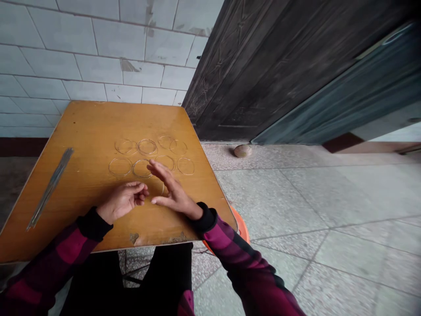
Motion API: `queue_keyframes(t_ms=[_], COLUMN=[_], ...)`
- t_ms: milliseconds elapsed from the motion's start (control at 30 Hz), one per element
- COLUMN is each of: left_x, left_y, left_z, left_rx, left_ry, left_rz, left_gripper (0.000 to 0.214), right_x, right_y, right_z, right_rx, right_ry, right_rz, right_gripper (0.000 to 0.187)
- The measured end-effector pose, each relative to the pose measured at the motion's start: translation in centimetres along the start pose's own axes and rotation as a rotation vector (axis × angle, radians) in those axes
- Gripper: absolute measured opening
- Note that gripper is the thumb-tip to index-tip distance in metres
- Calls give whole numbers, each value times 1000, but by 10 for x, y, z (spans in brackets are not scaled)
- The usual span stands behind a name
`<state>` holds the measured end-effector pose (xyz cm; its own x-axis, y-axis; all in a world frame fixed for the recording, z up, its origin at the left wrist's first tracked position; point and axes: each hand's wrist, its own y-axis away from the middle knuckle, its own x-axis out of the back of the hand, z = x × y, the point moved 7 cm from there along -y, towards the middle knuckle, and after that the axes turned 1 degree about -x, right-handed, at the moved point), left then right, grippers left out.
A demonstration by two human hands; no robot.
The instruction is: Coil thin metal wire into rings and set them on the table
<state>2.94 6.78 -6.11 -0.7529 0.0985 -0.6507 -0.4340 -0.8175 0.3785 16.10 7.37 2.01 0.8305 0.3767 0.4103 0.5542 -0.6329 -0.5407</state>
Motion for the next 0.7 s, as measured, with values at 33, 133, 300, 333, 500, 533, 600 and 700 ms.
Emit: queue_keyframes(t_ms=[33,133,300,333,500,533,600,700], left_x=[0,0,1,1,-3,-3,-3,0], left_y=[0,0,0,0,3,4,4,3], left_z=[-1,-2,-3,-2,1,0,-1,-2], left_rx=[8,23,33,26,7,14,26,29], left_ry=[-1,-5,-23,-41,-183,-198,-212,-212], left_rz=[-5,-13,-22,-20,-13,-13,-6,14], left_gripper=[21,24,25,25,24,24,25,23], right_x=[-1,-2,-4,-4,-5,-5,-6,-6], right_y=[0,2,4,4,3,2,2,3], right_z=[1,7,11,11,8,6,4,3], right_rx=[-6,-29,-26,-24,-19,-13,-1,0], right_ry=[42,43,-9,-1,66,83,109,117], right_rz=[-15,-4,37,39,17,5,-18,-20], right_gripper=[89,93,95,96,99,99,97,93])
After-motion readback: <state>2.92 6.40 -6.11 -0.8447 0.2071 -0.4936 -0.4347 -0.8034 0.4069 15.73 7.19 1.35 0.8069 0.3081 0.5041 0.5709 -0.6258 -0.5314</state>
